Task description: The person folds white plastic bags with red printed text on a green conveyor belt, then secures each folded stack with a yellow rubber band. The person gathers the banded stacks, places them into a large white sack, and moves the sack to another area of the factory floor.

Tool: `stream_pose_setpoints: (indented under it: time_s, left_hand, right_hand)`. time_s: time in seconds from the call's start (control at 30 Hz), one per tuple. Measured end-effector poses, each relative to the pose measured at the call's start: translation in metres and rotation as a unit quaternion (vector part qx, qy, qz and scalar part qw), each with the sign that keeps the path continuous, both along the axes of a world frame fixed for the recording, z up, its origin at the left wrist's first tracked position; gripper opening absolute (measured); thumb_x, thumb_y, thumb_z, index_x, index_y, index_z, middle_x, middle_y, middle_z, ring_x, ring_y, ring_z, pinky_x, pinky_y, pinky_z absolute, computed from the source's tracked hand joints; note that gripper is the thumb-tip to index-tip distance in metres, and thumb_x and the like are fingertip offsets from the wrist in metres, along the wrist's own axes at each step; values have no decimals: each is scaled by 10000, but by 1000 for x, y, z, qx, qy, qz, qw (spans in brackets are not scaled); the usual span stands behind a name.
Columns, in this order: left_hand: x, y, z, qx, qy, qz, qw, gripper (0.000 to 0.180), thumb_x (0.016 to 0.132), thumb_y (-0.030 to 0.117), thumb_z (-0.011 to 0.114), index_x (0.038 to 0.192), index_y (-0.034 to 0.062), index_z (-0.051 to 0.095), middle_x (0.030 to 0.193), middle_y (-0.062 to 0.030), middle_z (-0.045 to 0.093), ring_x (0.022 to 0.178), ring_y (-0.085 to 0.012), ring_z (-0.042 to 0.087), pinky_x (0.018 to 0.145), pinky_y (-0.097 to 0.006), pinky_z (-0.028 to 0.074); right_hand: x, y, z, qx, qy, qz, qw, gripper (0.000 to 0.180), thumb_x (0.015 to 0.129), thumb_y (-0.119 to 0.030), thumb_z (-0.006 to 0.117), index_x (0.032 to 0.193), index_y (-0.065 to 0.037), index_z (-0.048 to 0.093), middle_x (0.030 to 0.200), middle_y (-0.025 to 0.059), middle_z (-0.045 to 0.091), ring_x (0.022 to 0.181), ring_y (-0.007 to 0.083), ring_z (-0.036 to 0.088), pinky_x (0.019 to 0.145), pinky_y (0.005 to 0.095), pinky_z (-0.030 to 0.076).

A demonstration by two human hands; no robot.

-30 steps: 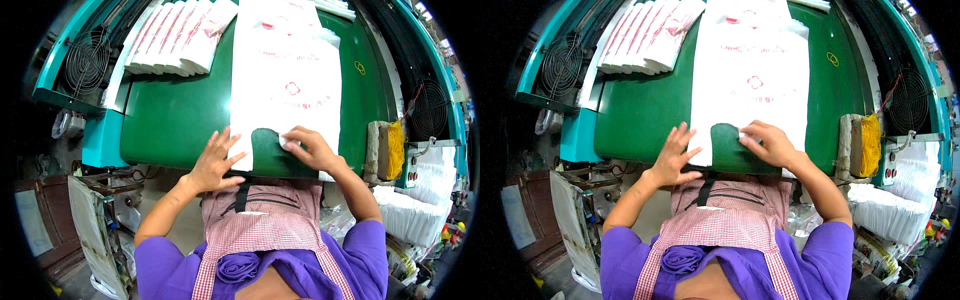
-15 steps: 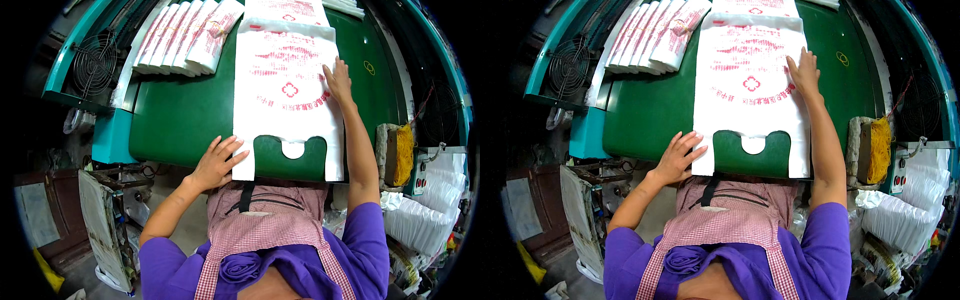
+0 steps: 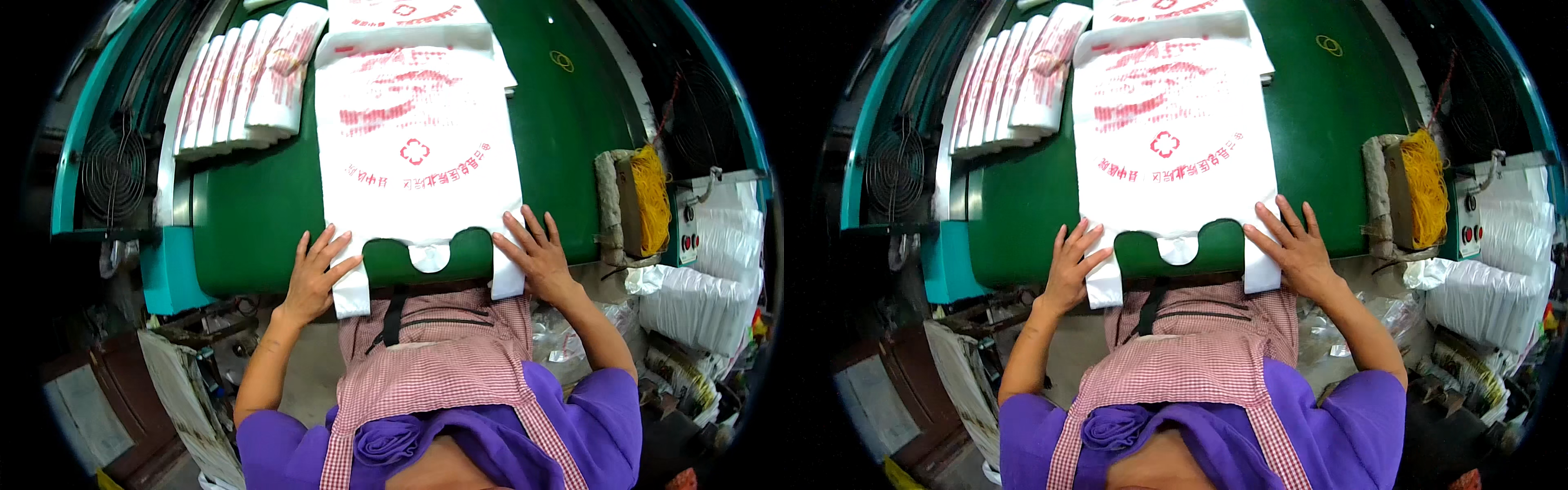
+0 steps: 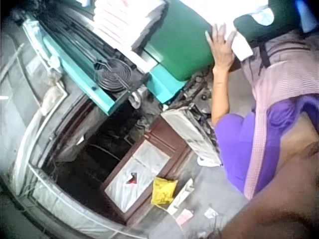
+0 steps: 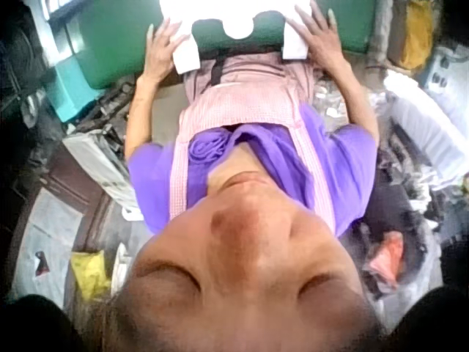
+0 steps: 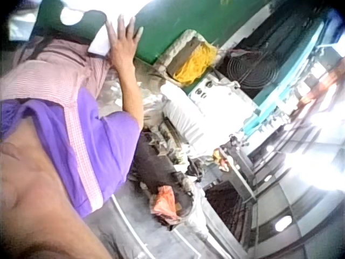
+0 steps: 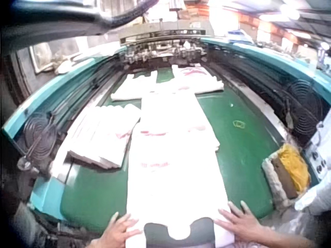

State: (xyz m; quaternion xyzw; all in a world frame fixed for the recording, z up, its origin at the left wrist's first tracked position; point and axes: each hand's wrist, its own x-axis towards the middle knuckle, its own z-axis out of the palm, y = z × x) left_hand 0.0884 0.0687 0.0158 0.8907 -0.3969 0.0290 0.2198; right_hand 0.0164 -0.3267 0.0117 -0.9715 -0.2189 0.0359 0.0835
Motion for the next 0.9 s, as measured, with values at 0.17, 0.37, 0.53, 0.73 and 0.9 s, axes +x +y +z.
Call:
stream_pose_setpoints:
  time_s: [0.17, 0.37, 0.53, 0.73, 0.9]
  left_hand:
    - [49, -12, 2, -88, 80, -64, 991, 209, 738, 0, 612, 937, 59, 636, 897, -109, 658, 850, -240, 650, 900, -424, 453]
    - [103, -101, -5, 26, 99, -27, 994, 103, 833, 73, 589, 906, 4, 611, 619, -131, 598, 538, -272, 586, 520, -366, 442]
    - [85, -122, 6, 4, 30, 85, 996, 334, 773, 3, 547, 1106, 30, 552, 949, -189, 615, 828, -351, 604, 712, -440, 477]
    - [11, -84, 6, 82, -24, -165, 983, 704, 673, 186, 668, 1322, 55, 431, 1417, -255, 303, 1296, -412, 335, 1061, -538, 252]
    - [49, -104, 5, -13, -48, -115, 992, 369, 788, 23, 512, 1149, 27, 585, 1151, -177, 597, 1046, -345, 581, 901, -392, 458]
  right_hand:
    - [8, -39, 1, 237, -27, 62, 969, 342, 740, -42, 628, 1072, -120, 603, 1227, 94, 539, 1269, 325, 408, 1013, 524, 289]
    - [86, 31, 17, 385, 52, 76, 918, 170, 873, -170, 570, 991, -49, 549, 903, 153, 578, 813, 322, 575, 676, 389, 442]
    - [125, 72, -13, 259, 31, -63, 963, 384, 797, -397, 629, 973, -62, 565, 760, 171, 630, 751, 371, 619, 655, 462, 478]
    - [103, 93, -10, 179, -53, -13, 982, 220, 763, -280, 615, 829, -70, 617, 973, 154, 612, 977, 313, 569, 723, 437, 466]
    - [106, 74, -4, 141, -79, -23, 987, 417, 857, -269, 546, 1231, -87, 509, 1313, 152, 462, 1280, 347, 357, 1018, 515, 307]
